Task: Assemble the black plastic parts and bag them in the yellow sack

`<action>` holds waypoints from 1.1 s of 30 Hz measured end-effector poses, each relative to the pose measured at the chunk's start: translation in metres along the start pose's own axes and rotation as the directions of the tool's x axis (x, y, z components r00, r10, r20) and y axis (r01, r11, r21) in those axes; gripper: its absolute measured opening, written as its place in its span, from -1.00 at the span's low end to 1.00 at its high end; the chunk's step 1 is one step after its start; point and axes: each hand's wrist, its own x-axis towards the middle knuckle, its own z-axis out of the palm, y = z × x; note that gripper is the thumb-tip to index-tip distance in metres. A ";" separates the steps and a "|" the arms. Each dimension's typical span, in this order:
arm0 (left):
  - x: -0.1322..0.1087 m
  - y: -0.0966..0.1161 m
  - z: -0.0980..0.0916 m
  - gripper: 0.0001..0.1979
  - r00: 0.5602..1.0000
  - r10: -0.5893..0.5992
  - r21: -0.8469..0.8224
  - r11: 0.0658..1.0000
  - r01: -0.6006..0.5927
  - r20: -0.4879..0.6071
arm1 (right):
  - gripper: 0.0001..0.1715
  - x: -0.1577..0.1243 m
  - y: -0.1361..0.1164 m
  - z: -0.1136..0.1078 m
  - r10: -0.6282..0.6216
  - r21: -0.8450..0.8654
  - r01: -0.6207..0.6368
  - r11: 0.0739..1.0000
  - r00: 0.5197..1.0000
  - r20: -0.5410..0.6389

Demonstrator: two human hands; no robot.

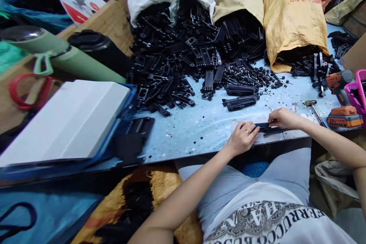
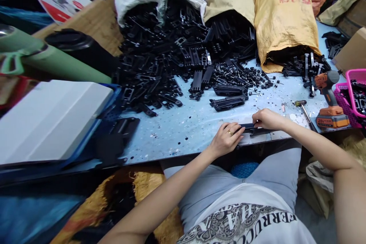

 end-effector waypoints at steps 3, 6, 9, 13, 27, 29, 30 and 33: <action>0.001 0.002 -0.001 -0.69 1.000 -0.013 -0.001 1.000 0.013 0.019 | -0.90 0.000 0.006 0.008 -0.031 0.007 0.031 1.000 0.999 0.018; -0.003 -0.002 -0.005 -0.68 1.000 -0.001 0.025 1.000 0.000 0.026 | -0.84 -0.010 0.014 0.030 -0.038 0.017 0.040 0.999 0.996 -0.086; -0.009 -0.008 -0.005 -0.67 0.997 0.065 0.055 0.996 -0.067 0.043 | -0.66 -0.029 0.022 0.054 -0.041 0.048 0.053 0.997 0.973 -0.229; -0.001 -0.010 0.002 -0.59 0.984 0.132 0.066 0.988 -0.141 0.124 | -0.40 -0.048 0.029 0.072 0.030 -0.170 -0.080 0.982 0.961 -0.275; 0.014 0.069 -0.057 -0.39 0.968 0.031 -0.517 0.841 -0.159 -0.247 | -0.39 -0.069 -0.057 0.027 -0.384 0.271 0.539 0.798 0.800 -0.460; 0.012 0.089 -0.060 -0.40 0.917 -0.057 -0.602 0.770 -0.212 -0.396 | -0.43 -0.053 -0.078 0.046 -0.262 0.401 0.634 0.661 0.696 -0.669; 0.013 0.095 -0.058 -0.40 0.884 -0.117 -0.607 0.767 -0.209 -0.453 | -0.43 -0.041 -0.085 0.059 -0.128 0.431 0.644 0.632 0.636 -0.761; 0.018 0.092 -0.042 -0.35 0.802 -0.173 -0.499 0.849 -0.172 -0.571 | -0.42 0.001 -0.083 0.095 0.252 0.494 0.573 0.654 0.451 -0.856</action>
